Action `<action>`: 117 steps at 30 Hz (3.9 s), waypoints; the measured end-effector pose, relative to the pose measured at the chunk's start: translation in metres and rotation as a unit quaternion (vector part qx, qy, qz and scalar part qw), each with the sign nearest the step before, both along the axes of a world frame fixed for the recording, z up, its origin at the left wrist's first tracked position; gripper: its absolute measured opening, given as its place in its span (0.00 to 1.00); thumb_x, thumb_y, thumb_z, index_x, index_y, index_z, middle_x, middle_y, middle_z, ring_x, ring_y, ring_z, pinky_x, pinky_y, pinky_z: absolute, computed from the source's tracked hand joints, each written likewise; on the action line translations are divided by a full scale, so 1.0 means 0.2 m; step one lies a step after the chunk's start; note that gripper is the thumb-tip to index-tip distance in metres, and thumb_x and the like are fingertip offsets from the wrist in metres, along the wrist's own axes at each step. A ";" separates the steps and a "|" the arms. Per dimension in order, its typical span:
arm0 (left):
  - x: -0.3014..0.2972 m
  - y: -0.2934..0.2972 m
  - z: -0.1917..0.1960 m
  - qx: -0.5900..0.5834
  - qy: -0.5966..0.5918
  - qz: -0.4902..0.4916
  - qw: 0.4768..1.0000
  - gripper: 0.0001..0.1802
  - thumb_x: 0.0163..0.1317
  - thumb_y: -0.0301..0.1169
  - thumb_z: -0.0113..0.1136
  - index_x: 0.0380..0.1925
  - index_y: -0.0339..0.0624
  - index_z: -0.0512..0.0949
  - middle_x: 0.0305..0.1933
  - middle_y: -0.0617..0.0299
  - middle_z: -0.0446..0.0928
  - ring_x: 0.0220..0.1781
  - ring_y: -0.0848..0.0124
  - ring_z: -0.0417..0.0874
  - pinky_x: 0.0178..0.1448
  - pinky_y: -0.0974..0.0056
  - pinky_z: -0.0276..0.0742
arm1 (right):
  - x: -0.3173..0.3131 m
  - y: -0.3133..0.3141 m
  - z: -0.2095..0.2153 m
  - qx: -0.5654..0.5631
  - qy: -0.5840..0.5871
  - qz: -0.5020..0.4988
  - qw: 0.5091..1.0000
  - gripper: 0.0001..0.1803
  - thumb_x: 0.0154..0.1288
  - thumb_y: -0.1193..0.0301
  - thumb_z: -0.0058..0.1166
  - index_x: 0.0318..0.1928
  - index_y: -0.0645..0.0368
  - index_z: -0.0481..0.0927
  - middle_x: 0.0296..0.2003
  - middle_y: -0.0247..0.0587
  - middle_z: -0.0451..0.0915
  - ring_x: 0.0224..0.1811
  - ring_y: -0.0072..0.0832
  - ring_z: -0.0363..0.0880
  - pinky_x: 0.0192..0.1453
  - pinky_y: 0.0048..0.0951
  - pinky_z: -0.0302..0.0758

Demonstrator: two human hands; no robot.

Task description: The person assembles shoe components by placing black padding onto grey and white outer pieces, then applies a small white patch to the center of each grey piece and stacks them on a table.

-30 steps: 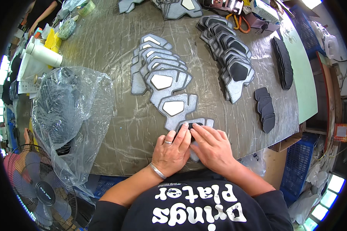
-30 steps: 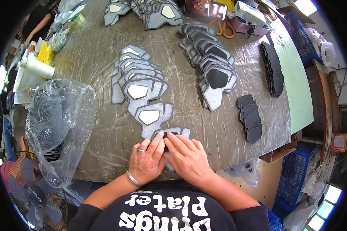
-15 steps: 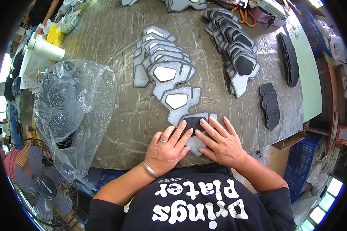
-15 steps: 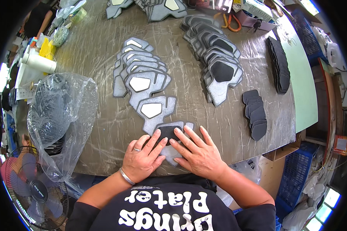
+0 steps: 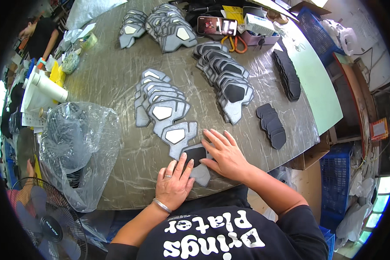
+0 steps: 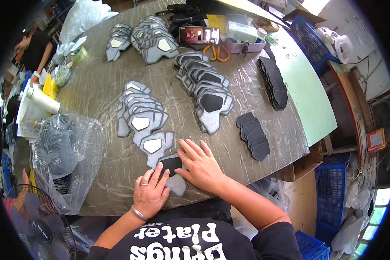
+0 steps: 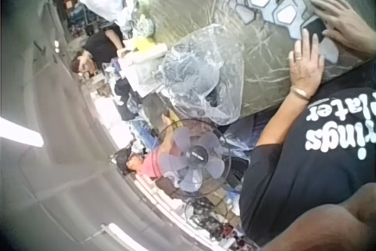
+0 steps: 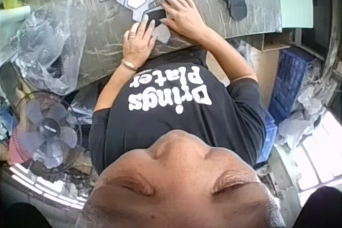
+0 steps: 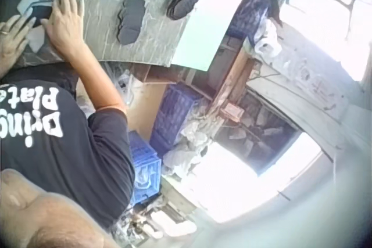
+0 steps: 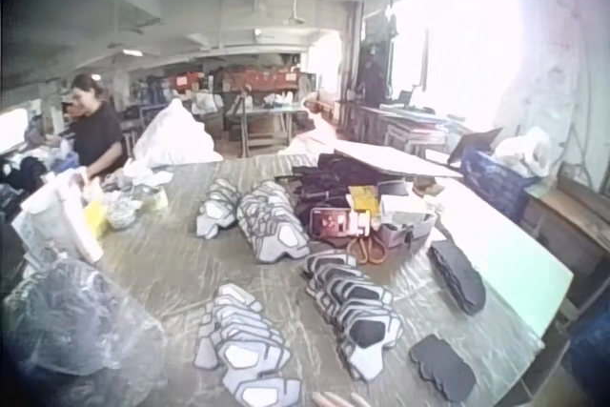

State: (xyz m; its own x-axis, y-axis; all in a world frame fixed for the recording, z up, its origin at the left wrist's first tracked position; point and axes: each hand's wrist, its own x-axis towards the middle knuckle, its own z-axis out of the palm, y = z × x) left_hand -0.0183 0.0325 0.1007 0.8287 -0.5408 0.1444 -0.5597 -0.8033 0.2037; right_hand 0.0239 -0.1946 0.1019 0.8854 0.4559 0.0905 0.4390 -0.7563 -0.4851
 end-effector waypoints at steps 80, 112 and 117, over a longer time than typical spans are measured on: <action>0.09 -0.05 0.01 -0.550 0.422 0.231 0.682 0.08 0.69 0.28 0.60 0.41 0.34 0.81 0.32 0.59 0.84 0.32 0.77 0.85 0.36 0.72 0.80 | -0.08 -0.05 0.13 0.279 0.216 -0.210 0.912 0.15 0.58 0.71 0.70 0.42 0.67 0.82 0.33 0.42 0.82 0.30 0.20 0.79 0.33 0.24 0.76; 0.23 -0.03 0.01 -0.471 0.400 0.327 0.715 0.08 0.67 0.30 0.63 0.34 0.35 0.79 0.22 0.65 0.78 0.15 0.83 0.76 0.16 0.75 0.68 | 0.08 0.12 0.08 0.243 0.336 -0.247 0.876 0.13 0.67 0.70 0.61 0.28 0.68 0.80 0.14 0.38 0.78 0.15 0.18 0.77 0.19 0.24 0.68; 0.23 -0.05 0.02 -0.458 0.374 0.324 0.739 0.09 0.66 0.29 0.64 0.32 0.35 0.77 0.22 0.65 0.78 0.15 0.82 0.76 0.16 0.74 0.68 | 0.07 0.13 0.06 0.223 0.300 -0.249 0.893 0.13 0.65 0.71 0.62 0.26 0.66 0.80 0.14 0.41 0.78 0.13 0.22 0.77 0.19 0.27 0.69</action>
State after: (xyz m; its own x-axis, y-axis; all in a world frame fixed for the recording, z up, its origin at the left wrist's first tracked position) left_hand 0.0280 0.0232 0.1042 0.9038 0.0451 -0.4256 0.4262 -0.1873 0.8850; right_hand 0.0382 -0.1690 0.1134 0.9181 0.0283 -0.3953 -0.3395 -0.4584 -0.8213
